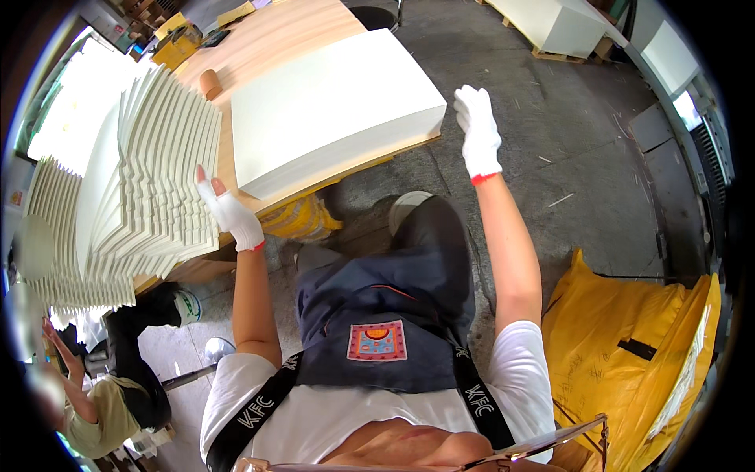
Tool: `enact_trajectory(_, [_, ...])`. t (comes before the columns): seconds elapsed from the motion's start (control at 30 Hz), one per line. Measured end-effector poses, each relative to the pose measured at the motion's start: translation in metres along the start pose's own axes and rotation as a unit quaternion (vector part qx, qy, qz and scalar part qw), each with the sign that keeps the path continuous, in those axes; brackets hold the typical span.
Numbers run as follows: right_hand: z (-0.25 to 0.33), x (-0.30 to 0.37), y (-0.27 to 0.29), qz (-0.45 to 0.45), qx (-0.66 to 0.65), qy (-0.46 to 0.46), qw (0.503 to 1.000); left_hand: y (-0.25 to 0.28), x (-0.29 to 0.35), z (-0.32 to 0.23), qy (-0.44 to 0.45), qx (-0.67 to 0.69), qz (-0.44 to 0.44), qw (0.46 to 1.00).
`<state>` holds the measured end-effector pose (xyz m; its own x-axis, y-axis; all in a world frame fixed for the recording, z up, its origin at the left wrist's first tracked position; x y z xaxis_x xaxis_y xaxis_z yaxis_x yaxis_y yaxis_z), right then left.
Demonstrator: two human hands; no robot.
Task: The person stacks white paper sheets on a wooden table, aligning them by hand. They repeatedly pick up small batches of paper, align the edges, and place them onto a growing stack. At the end, they use a cylindrical object to press down on the stack.
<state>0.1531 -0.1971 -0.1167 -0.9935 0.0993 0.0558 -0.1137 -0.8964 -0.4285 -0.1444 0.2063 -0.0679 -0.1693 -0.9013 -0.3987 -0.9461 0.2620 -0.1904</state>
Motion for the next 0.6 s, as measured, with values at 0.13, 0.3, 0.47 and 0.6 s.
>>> enact_trajectory(0.13, [-0.016, 0.001, -0.037, 0.025, 0.048, 0.061, 0.997, -0.018, 0.014, 0.051, 0.226, 0.093, 0.079, 0.967])
enact_trajectory(0.3, [-0.030, -0.010, -0.051, -0.022, 0.110, 0.065, 0.992, -0.034, 0.019, 0.046, 0.211, 0.069, 0.089, 0.971])
enact_trajectory(0.47, [-0.024, -0.017, -0.058, 0.006, 0.146, 0.098, 0.984, -0.039, 0.007, 0.045, 0.191, 0.140, 0.113, 0.965])
enact_trajectory(0.6, [-0.001, 0.027, -0.008, 0.017, 0.359, 0.132, 0.924, 0.034, 0.040, 0.011, -0.051, -0.016, 0.051, 0.997])
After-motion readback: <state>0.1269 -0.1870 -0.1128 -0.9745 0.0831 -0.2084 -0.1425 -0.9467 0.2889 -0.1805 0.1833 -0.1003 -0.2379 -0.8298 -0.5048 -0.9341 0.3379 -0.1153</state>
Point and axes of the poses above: each hand's wrist, its own x-axis away from the middle knuckle, its own y-axis out of the back of the hand, z = x × y, the point moved 9 cm from there along -x, towards the middle knuckle, and after that the axes turned 12 degrees about -z, right-handed, at the moved point
